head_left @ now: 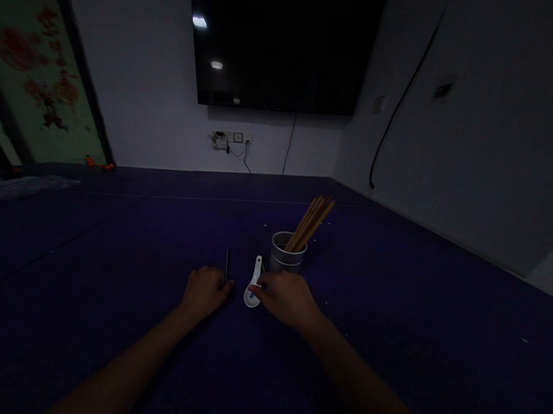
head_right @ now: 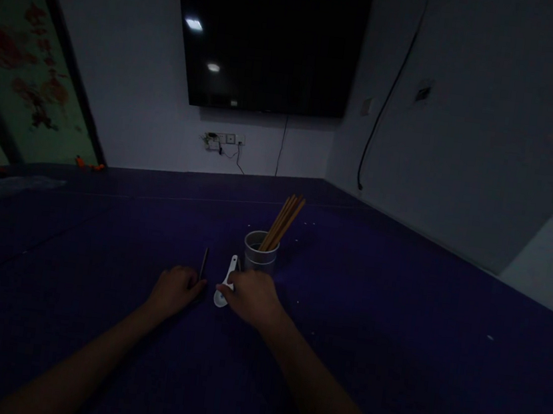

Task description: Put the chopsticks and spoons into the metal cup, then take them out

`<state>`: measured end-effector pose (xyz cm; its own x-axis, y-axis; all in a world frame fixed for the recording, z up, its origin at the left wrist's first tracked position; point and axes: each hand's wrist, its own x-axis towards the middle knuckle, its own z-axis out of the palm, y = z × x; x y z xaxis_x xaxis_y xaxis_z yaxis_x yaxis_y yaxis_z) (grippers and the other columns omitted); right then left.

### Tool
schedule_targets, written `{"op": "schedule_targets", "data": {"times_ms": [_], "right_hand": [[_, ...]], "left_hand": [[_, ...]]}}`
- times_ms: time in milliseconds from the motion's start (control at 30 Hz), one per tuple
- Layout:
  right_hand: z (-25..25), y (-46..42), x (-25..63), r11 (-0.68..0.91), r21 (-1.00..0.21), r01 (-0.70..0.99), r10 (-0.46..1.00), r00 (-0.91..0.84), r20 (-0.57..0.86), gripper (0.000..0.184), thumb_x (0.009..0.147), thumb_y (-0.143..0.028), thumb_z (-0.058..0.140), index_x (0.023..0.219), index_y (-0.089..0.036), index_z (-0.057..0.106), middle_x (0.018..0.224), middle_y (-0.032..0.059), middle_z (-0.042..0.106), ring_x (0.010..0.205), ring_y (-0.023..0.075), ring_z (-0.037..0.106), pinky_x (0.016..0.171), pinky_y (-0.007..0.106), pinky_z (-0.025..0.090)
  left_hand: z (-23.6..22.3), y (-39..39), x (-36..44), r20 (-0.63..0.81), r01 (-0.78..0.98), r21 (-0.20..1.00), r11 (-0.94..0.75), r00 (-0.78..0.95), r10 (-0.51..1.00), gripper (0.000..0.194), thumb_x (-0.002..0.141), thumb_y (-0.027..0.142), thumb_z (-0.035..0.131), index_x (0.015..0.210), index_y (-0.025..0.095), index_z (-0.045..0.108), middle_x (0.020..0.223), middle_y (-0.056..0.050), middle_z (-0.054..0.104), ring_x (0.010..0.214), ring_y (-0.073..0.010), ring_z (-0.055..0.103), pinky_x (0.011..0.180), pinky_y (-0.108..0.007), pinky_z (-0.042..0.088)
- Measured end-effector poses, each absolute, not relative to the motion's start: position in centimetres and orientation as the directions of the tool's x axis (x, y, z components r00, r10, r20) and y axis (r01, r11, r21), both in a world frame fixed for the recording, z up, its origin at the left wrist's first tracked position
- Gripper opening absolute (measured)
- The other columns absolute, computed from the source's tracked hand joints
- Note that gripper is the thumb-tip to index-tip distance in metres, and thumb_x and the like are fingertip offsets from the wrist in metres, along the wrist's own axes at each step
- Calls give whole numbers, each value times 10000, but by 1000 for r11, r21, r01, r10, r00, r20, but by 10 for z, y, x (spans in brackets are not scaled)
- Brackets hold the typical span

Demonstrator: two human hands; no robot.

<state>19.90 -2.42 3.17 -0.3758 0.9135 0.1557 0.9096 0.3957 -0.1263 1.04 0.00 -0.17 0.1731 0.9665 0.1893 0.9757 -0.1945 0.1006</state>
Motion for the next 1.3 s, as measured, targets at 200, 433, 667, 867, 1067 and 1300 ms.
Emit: {"op": "schedule_targets", "data": {"times_ms": [200, 433, 667, 867, 1067, 1300], "right_hand": [[27, -21, 200, 392, -124, 912, 916, -375, 140, 395, 897, -503, 415, 1003, -232, 681, 938, 78, 718, 890, 225, 663, 725, 262, 446], [23, -19, 201, 405, -114, 907, 908, -385, 164, 400, 903, -490, 401, 1009, -227, 683, 920, 74, 722, 873, 230, 669, 712, 278, 454], [23, -19, 200, 421, -117, 900, 900, -398, 177, 389, 902, -480, 414, 1016, -222, 682, 926, 78, 725, 869, 235, 674, 703, 282, 455], [23, -19, 200, 420, -123, 899, 901, -396, 179, 380, 901, -474, 418, 1019, -227, 682, 927, 78, 726, 869, 235, 674, 696, 280, 451], [23, -21, 200, 430, -130, 893, 895, -403, 191, 367, 904, -464, 423, 1009, -230, 685, 908, 72, 728, 850, 227, 677, 690, 277, 449], [23, -20, 199, 423, -142, 895, 896, -389, 215, 360, 906, -468, 428, 1011, -235, 683, 889, 69, 728, 835, 216, 678, 662, 267, 435]], "left_hand": [[-1, 0, 11, 164, 971, 99, -219, 201, 966, 339, 881, 358, 414, 699, 180, 637, 862, -83, 693, 890, -229, 620, 775, -347, 412], [0, -1, 13, 163, 974, 104, -201, 182, 970, 323, 885, 366, 415, 743, 178, 637, 868, -81, 690, 884, -223, 621, 780, -336, 405], [-3, -2, 15, 205, 974, 97, -203, 180, 962, 329, 895, 375, 408, 749, 174, 622, 858, -96, 689, 876, -245, 625, 760, -354, 401], [-1, -6, 18, 215, 976, 92, -198, 175, 961, 319, 897, 359, 416, 743, 162, 614, 875, -117, 689, 864, -259, 625, 755, -375, 399], [-4, -4, 19, 242, 974, 100, -203, 174, 955, 259, 879, 300, 434, 750, 164, 613, 853, -108, 683, 845, -245, 622, 739, -356, 402], [-8, -3, 20, 301, 969, 82, -233, 199, 933, 181, 843, 225, 460, 744, 166, 599, 803, -95, 664, 821, -230, 604, 719, -332, 401]]}}
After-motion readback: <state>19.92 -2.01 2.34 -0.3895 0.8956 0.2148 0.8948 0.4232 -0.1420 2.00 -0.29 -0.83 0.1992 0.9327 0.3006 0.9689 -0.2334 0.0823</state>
